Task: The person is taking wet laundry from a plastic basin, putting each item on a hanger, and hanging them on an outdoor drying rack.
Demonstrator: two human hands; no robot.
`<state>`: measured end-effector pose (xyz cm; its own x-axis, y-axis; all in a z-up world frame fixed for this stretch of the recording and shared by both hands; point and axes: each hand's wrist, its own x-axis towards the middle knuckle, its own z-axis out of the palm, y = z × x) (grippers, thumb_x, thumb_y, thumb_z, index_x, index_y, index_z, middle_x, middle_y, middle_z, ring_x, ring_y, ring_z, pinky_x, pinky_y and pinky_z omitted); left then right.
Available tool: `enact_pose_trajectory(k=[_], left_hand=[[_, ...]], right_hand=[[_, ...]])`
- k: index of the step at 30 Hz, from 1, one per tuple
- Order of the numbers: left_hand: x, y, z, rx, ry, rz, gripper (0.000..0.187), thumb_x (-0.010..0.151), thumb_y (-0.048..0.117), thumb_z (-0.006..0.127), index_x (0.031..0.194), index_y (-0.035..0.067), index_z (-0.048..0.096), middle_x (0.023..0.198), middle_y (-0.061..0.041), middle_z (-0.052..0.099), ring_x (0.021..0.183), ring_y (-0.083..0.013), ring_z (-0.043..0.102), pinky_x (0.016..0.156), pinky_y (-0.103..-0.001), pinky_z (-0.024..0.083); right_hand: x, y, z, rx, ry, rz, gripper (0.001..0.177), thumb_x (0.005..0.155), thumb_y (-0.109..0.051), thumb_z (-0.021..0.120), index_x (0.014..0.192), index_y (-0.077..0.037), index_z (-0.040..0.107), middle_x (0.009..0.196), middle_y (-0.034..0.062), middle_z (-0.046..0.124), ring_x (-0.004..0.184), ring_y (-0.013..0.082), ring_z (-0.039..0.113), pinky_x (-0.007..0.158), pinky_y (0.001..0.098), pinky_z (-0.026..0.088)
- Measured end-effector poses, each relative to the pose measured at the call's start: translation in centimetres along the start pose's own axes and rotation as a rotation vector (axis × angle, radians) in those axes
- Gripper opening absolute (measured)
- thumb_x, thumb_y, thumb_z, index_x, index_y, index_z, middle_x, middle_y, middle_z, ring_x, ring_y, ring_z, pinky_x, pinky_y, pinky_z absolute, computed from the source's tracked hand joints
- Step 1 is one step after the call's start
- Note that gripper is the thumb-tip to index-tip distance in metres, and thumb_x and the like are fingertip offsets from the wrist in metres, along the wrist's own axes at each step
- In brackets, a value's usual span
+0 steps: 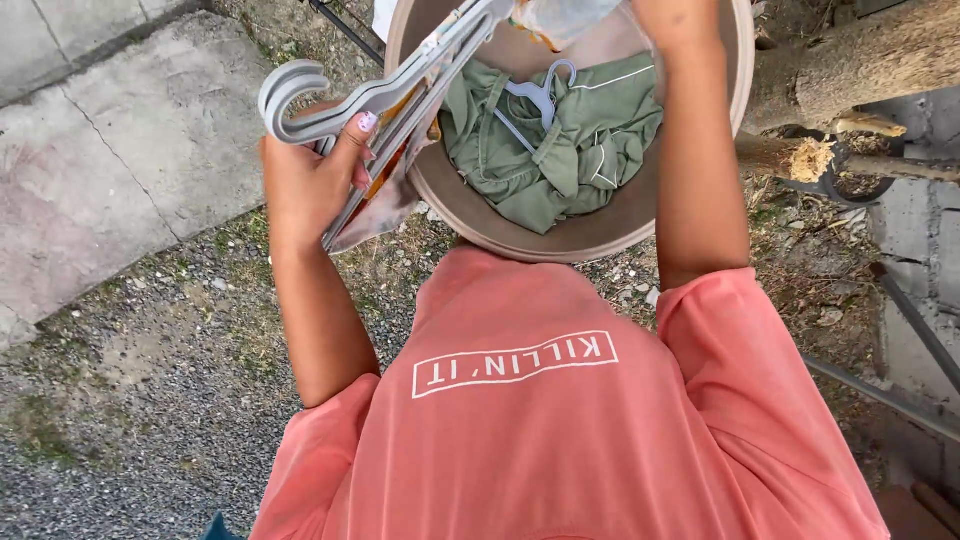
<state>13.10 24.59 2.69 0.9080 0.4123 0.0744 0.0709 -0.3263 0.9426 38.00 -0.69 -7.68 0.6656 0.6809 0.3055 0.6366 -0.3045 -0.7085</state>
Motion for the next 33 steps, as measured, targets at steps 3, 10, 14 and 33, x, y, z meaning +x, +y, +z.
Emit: enact_pose_trajectory(k=[3,10,14,33], left_hand=[[2.3,-0.2,-0.5,0.036,-0.112,-0.151,0.006,0.098,0.009,0.056,0.096,0.004,0.058,0.067,-0.004,0.062,0.042,-0.0080,0.051,0.040,-0.020,0.044],[6.0,-0.5,-1.0,0.148,-0.328,-0.103,0.041,0.103,0.023,0.046,0.070,0.007,0.064,0.047,-0.001,0.054,0.043,-0.0078,0.055,0.051,-0.020,0.041],[7.1,-1.3,-1.4,-0.132,-0.425,-0.143,0.037,0.103,0.024,0.039,0.079,0.002,0.056,0.071,-0.008,0.061,0.048,-0.0102,0.052,0.047,-0.021,0.044],[7.9,-3.1,-3.3,-0.028,-0.347,-0.121,0.035,0.104,0.030,0.028,0.081,0.008,0.043,0.071,-0.005,0.057,0.049,-0.0093,0.043,0.046,-0.023,0.031]], right_hand=[[1.2,-1.0,0.9,-0.083,-0.078,0.073,0.034,0.087,-0.015,0.070,0.115,-0.001,0.056,0.108,0.0178,0.057,0.097,0.0331,0.052,0.078,0.0412,0.041],[-0.6,-6.0,4.8,0.348,0.075,-0.052,0.069,0.092,-0.015,0.077,0.143,-0.013,0.032,0.121,0.0128,0.056,0.117,0.0240,0.052,0.104,0.0374,0.036],[-1.9,-5.1,5.2,0.900,0.161,-0.020,0.090,0.084,0.001,0.076,0.149,-0.017,0.017,0.141,0.0204,0.041,0.126,0.0298,0.047,0.102,0.0407,0.043],[-0.4,-7.0,9.1,0.548,0.283,0.146,0.012,0.098,-0.011,0.055,0.089,-0.003,0.057,0.089,0.0038,0.044,0.088,0.0180,0.043,0.081,0.0267,0.035]])
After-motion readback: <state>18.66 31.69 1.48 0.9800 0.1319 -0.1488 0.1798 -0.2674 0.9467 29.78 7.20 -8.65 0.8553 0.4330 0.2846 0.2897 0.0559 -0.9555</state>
